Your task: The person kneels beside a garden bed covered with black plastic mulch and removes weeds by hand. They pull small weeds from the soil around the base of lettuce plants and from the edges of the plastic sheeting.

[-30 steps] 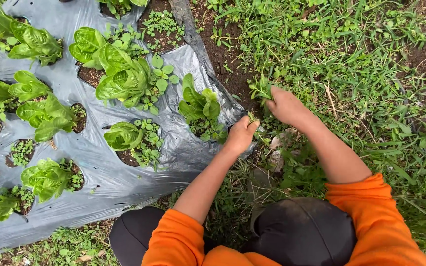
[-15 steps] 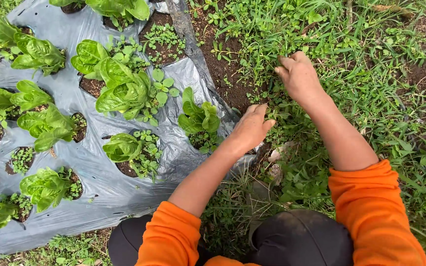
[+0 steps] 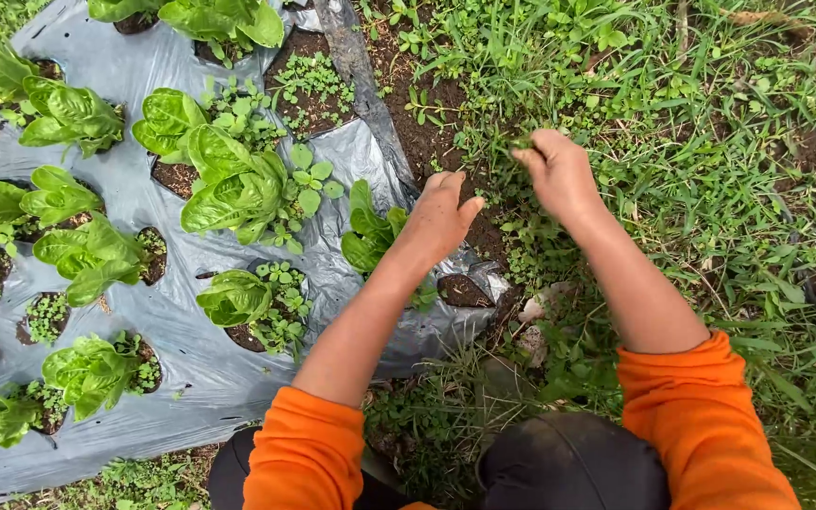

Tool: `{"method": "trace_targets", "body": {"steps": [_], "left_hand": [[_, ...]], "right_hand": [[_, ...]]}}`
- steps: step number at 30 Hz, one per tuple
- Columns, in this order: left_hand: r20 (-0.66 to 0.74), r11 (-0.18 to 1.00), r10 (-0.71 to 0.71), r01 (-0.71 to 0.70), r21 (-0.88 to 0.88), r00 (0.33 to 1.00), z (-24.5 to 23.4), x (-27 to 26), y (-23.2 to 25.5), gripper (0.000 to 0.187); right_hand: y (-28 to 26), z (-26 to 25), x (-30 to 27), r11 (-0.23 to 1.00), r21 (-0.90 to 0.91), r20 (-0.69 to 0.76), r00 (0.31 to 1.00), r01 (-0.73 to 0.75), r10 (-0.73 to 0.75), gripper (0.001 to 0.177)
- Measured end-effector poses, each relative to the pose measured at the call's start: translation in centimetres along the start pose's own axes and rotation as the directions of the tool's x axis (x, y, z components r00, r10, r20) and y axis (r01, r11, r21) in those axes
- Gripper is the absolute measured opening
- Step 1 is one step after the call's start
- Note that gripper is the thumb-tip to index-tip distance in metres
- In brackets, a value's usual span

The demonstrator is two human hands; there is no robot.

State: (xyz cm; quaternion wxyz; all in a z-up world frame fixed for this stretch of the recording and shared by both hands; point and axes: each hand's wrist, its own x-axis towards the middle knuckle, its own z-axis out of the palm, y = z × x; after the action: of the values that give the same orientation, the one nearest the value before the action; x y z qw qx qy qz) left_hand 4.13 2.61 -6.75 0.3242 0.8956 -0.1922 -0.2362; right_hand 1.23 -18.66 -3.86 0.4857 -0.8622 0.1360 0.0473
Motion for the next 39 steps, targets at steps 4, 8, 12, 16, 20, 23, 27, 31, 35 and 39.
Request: {"method": "trace_targets", "body": {"steps": [4,8,12,16,20,23,27,31,35,39], "left_hand": [[-0.035,0.998,0.038,-0.037,0.047,0.999,-0.4,2.2,-0.2,0.064],[-0.043,0.976,-0.089,0.096,0.196,0.995,-2.9,5.2,1.7,0.050],[0.005,0.927,-0.274,0.263,0.267,0.962,-5.7,6.8,4.0,0.033],[-0.010,0.897,-0.356,0.345,0.275,0.934,-3.9,9.5,1.5,0.031],[-0.133,0.959,-0.213,0.234,0.161,0.968,-4.6,10.0,1.4,0.035],[-0.162,0.967,-0.197,0.219,0.133,0.967,-5.7,11.3,2.3,0.046],[-0.141,0.982,-0.118,0.137,0.133,0.983,-7.9,12.0,5.8,0.076],[-0.206,0.960,0.050,0.010,0.279,0.977,-2.8,16.4,0.9,0.017],[-0.295,0.998,0.002,0.019,0.068,0.955,-1.3,17.3,-1.6,0.031],[-0.136,0.956,-0.274,0.255,-0.144,0.952,-1.3,14.7,-2.7,0.034]], "right_hand": [[1.5,1.5,7.9,0.984,-0.171,-0.163,0.983,0.053,-0.082,0.031],[2.3,4.7,11.6,0.947,-0.216,-0.104,0.959,0.237,-0.263,0.036],[1.4,4.5,9.4,0.987,0.157,0.017,1.000,-0.020,0.018,0.023],[3.1,4.2,8.5,0.939,0.294,0.057,0.984,-0.177,0.167,0.033],[3.5,5.3,6.8,0.941,0.289,-0.190,0.974,0.176,-0.124,0.019],[2.5,5.0,6.1,0.934,0.329,-0.188,0.979,0.139,-0.079,0.018],[4.0,5.5,6.5,0.929,0.342,-0.193,0.978,0.140,-0.077,0.020],[4.7,5.7,6.8,0.941,0.292,-0.140,0.981,0.170,-0.134,0.024],[7.1,6.5,8.3,0.909,0.380,-0.208,0.974,0.170,-0.095,0.017],[4.6,6.6,7.1,0.893,0.437,-0.244,0.970,0.109,0.002,0.024]]}}
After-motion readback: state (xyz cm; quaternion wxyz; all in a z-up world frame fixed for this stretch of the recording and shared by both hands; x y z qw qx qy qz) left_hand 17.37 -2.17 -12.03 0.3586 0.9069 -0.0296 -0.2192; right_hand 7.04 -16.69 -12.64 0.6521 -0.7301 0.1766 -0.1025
